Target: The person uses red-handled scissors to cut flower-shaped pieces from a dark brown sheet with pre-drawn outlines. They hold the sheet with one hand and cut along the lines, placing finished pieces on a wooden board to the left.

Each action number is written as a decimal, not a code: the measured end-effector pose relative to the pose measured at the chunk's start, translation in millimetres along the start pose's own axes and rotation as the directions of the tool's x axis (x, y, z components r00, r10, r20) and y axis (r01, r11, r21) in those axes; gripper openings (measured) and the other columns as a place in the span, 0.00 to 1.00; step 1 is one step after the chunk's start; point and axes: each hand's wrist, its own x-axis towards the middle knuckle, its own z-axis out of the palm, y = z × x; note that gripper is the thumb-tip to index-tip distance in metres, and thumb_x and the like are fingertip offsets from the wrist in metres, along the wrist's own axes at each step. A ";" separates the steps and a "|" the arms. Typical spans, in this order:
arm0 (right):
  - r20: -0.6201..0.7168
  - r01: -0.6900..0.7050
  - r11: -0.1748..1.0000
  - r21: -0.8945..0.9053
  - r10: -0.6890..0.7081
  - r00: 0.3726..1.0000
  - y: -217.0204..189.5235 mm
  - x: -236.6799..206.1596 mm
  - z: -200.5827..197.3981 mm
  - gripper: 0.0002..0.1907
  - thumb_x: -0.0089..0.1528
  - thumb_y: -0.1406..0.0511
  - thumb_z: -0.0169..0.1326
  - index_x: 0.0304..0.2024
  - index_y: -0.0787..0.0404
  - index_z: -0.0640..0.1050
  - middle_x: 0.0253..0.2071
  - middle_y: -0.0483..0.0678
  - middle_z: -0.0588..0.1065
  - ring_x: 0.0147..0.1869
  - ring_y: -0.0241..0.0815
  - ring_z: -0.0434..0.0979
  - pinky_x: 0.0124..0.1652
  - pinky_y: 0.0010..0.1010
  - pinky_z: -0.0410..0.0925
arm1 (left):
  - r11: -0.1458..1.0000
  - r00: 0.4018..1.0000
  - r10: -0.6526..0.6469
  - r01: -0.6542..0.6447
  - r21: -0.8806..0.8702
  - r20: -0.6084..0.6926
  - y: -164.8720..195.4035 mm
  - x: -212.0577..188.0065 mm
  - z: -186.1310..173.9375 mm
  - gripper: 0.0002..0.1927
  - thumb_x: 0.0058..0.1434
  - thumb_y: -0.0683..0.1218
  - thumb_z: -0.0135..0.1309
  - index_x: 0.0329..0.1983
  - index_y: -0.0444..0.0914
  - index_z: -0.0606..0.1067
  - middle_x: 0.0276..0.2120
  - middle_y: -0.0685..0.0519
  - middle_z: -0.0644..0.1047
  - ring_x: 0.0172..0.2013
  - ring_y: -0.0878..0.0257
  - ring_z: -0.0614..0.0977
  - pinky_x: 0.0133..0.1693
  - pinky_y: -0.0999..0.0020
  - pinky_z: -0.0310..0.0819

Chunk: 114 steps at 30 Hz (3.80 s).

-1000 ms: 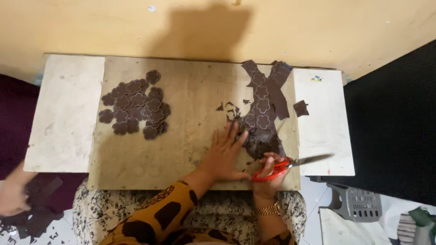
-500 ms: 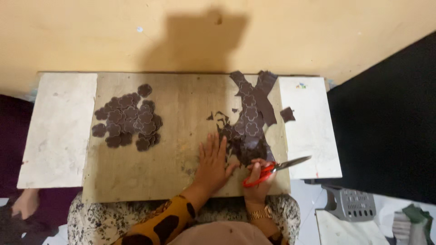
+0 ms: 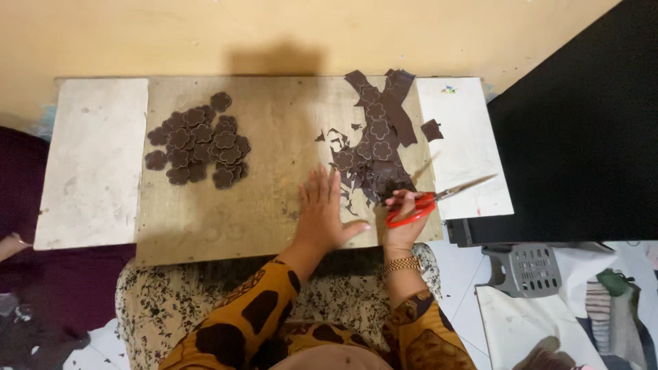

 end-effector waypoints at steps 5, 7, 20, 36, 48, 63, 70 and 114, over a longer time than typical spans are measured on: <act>0.043 0.061 0.978 -0.198 -0.053 0.998 -11.8 -10.9 15.7 0.07 0.72 0.66 0.47 0.47 0.60 0.63 0.39 0.50 0.75 0.35 0.36 0.74 0.36 0.27 0.70 | 0.989 0.988 -0.145 0.145 0.010 0.061 2.8 4.0 2.0 0.63 0.54 0.78 0.50 0.76 0.31 0.45 0.74 0.33 0.43 0.74 0.38 0.41 0.69 0.36 0.31; 0.061 0.083 0.973 -0.216 -0.072 0.996 -14.1 -13.0 18.9 0.08 0.72 0.66 0.47 0.48 0.60 0.63 0.39 0.49 0.74 0.36 0.36 0.75 0.37 0.27 0.71 | 0.990 0.989 -0.144 0.143 0.017 0.041 0.7 10.5 5.5 0.59 0.58 0.76 0.47 0.76 0.31 0.46 0.75 0.34 0.45 0.75 0.39 0.43 0.69 0.36 0.32; 0.053 0.129 0.951 -0.280 -0.119 0.991 -16.0 -10.3 26.1 0.08 0.69 0.67 0.49 0.47 0.62 0.64 0.38 0.50 0.75 0.34 0.36 0.75 0.36 0.28 0.71 | 0.910 0.843 -0.298 0.109 -0.400 -0.447 56.0 119.0 37.3 0.32 0.56 0.57 0.65 0.59 0.38 0.72 0.55 0.42 0.75 0.60 0.44 0.70 0.62 0.46 0.57; 0.129 0.126 0.957 -0.263 -0.095 0.987 -20.3 -6.7 27.4 0.10 0.70 0.66 0.51 0.45 0.59 0.62 0.36 0.49 0.75 0.33 0.35 0.76 0.31 0.24 0.69 | 0.804 0.897 -0.411 0.274 -0.528 -0.160 24.9 86.9 27.5 0.19 0.60 0.51 0.60 0.52 0.39 0.76 0.43 0.43 0.80 0.46 0.45 0.81 0.47 0.54 0.75; 0.173 0.196 0.925 -0.326 -0.146 0.974 -25.0 -10.1 38.0 0.13 0.67 0.66 0.56 0.49 0.61 0.65 0.37 0.47 0.75 0.34 0.35 0.77 0.34 0.26 0.72 | 0.898 0.880 -0.163 -0.054 -0.437 -0.445 -7.4 11.3 3.6 0.11 0.60 0.48 0.59 0.42 0.38 0.79 0.35 0.42 0.80 0.37 0.43 0.82 0.39 0.53 0.76; 0.251 0.252 0.899 -0.359 -0.167 0.954 -26.7 -13.3 42.3 0.15 0.69 0.66 0.55 0.51 0.64 0.64 0.40 0.48 0.76 0.36 0.34 0.77 0.38 0.26 0.73 | 0.965 0.908 -0.074 -0.039 -0.258 -0.413 -37.0 -10.3 2.8 0.10 0.63 0.50 0.55 0.42 0.41 0.76 0.37 0.48 0.81 0.38 0.47 0.80 0.41 0.50 0.69; 0.208 0.190 0.882 -0.431 -0.108 0.972 -27.5 -15.3 44.1 0.16 0.69 0.67 0.56 0.53 0.65 0.65 0.35 0.48 0.76 0.34 0.33 0.77 0.36 0.25 0.71 | 0.963 0.942 -0.136 0.053 -0.264 -0.306 -37.8 -10.1 3.4 0.09 0.62 0.50 0.55 0.40 0.40 0.77 0.35 0.48 0.81 0.37 0.47 0.80 0.42 0.50 0.68; 0.538 0.515 0.698 -0.497 -0.218 0.814 -175.7 -46.6 110.7 0.13 0.65 0.73 0.55 0.50 0.65 0.69 0.44 0.53 0.77 0.47 0.43 0.81 0.44 0.30 0.74 | 0.195 0.939 -0.330 -0.035 -0.980 -0.099 -13.0 14.4 -17.7 0.17 0.68 0.43 0.46 0.59 0.34 0.69 0.42 0.52 0.78 0.38 0.67 0.79 0.40 0.69 0.75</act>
